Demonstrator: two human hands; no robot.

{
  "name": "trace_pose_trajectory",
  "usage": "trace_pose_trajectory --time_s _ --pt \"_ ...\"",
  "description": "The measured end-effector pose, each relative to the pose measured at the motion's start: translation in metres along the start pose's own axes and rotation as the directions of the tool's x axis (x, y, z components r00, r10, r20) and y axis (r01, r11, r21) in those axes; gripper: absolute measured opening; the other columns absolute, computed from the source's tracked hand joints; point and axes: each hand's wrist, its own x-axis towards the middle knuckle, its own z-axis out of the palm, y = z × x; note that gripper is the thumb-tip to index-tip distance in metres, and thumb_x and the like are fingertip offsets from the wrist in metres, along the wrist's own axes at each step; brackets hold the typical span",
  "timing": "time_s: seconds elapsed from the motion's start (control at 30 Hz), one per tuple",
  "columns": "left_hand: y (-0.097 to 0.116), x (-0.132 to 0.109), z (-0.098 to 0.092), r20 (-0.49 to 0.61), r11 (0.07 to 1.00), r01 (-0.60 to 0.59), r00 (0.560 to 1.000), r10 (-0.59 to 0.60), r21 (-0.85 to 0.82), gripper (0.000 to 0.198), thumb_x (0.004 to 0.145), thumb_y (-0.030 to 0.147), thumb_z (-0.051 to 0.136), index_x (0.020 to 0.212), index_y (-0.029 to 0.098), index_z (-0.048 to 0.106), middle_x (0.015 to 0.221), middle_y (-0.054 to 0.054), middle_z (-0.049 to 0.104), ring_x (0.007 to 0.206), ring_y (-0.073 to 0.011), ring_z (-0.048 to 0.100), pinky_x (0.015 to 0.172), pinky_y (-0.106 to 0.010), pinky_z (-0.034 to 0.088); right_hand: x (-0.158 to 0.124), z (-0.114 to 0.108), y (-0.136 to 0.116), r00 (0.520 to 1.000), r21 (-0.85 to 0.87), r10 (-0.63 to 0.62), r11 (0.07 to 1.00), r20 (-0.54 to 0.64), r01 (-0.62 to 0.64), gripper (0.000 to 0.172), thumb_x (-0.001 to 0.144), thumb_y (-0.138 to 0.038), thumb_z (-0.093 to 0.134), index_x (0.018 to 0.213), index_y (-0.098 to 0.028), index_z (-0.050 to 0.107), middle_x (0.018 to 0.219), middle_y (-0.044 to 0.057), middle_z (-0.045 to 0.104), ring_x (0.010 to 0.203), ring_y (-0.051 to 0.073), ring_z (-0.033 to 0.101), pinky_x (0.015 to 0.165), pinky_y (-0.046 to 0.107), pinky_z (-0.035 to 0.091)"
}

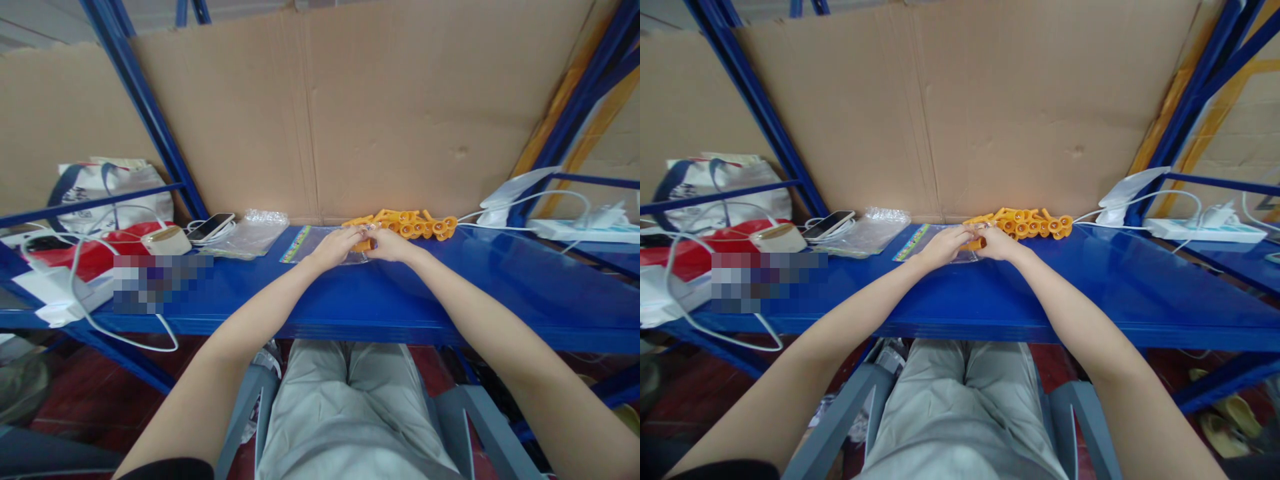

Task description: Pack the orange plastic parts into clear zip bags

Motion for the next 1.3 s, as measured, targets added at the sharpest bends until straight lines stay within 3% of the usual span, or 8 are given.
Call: trace_pose_trajectory --time_s 0.43,0.67,0.77,0.9,0.97,1.03,1.13,1.3 --pt "0.014 0.003 -0.005 -0.098 0.996 -0.089 0.991 0.091 0.017 0.023 0.095 0.021 0.041 0.109 0.015 0.059 0.121 -0.015 0.063 0.112 -0.0209 0.06 0.094 -0.037 0.049 0.004 0.012 -0.001 0.984 0.244 -0.176 0.955 0.022 0.166 0.03 0.067 -0.015 0.067 0.097 -0.014 0.071 0.1 0.006 0.071 0.095 0.023 0.064 0.091 0.039 0.049" --pt "0.007 0.001 -0.012 -0.261 0.987 0.158 0.953 -0.156 -0.012 0.039 0.098 0.03 0.032 0.131 0.015 0.046 0.133 -0.017 0.056 0.125 -0.0234 0.05 0.101 -0.042 0.04 0.002 0.014 -0.003 0.997 0.316 -0.066 0.946 -0.031 0.072 0.028 0.072 -0.018 0.064 0.099 -0.015 0.072 0.093 0.006 0.072 0.091 0.023 0.066 0.085 0.04 0.053" --pt "-0.016 -0.006 -0.018 -0.353 0.909 0.412 0.842 -0.408 -0.069 0.044 0.096 0.033 0.036 0.137 0.016 0.039 0.133 -0.017 0.055 0.124 -0.0247 0.051 0.101 -0.042 0.04 0.004 0.012 0.001 0.992 0.31 -0.005 0.95 -0.122 0.043 0.03 0.074 -0.023 0.066 0.103 -0.017 0.072 0.099 0.007 0.073 0.094 0.023 0.067 0.085 0.041 0.053" --pt "-0.051 -0.02 -0.021 -0.375 0.676 0.675 0.568 -0.732 -0.297 0.049 0.09 0.035 0.048 0.135 0.018 0.04 0.13 -0.016 0.057 0.12 -0.0271 0.054 0.098 -0.044 0.043 0.006 0.008 0.001 0.969 0.244 0.038 0.97 -0.245 0.024 0.031 0.074 -0.025 0.067 0.103 -0.017 0.073 0.105 0.007 0.072 0.099 0.025 0.066 0.09 0.042 0.052" --pt "-0.06 -0.024 -0.022 -0.193 0.475 0.777 0.435 -0.88 -0.413 0.04 0.091 0.035 0.048 0.126 0.017 0.048 0.116 -0.016 0.064 0.108 -0.0264 0.063 0.089 -0.039 0.049 0.006 0.005 -0.001 0.96 0.21 0.041 0.978 -0.277 0.019 0.03 0.074 -0.025 0.068 0.103 -0.018 0.073 0.106 0.007 0.072 0.099 0.025 0.066 0.091 0.042 0.051" --pt "-0.058 -0.025 -0.023 0.089 0.27 0.839 0.35 -0.932 -0.471 0.034 0.095 0.038 0.039 0.115 0.015 0.054 0.096 -0.013 0.07 0.084 -0.0224 0.07 0.07 -0.031 0.052 0.005 0.004 -0.002 0.959 0.184 0.025 0.982 -0.284 0.029 0.03 0.074 -0.027 0.068 0.103 -0.019 0.073 0.106 0.007 0.072 0.1 0.025 0.066 0.091 0.042 0.051" --pt "-0.045 -0.019 -0.025 0.352 0.104 0.85 0.322 -0.879 -0.517 0.037 0.099 0.036 0.028 0.1 0.013 0.057 0.068 -0.006 0.068 0.049 -0.0135 0.063 0.047 -0.02 0.042 0.005 0.005 -0.002 0.959 0.202 -0.007 0.977 -0.283 0.067 0.032 0.076 -0.033 0.068 0.104 -0.019 0.072 0.106 0.008 0.072 0.1 0.026 0.066 0.09 0.043 0.052" --pt "-0.023 -0.007 -0.028 0.397 0.033 0.786 0.347 -0.85 -0.618 0.016 0.096 0.019 0.04 0.087 0.015 0.053 0.053 0.002 0.061 0.036 -0.0074 0.054 0.04 -0.015 0.032 0.003 0.011 0.002 0.976 0.324 0.042 0.946 -0.214 0.03 0.042 0.077 -0.042 0.067 0.107 -0.014 0.069 0.106 0.013 0.07 0.094 0.029 0.066 0.081 0.046 0.056"
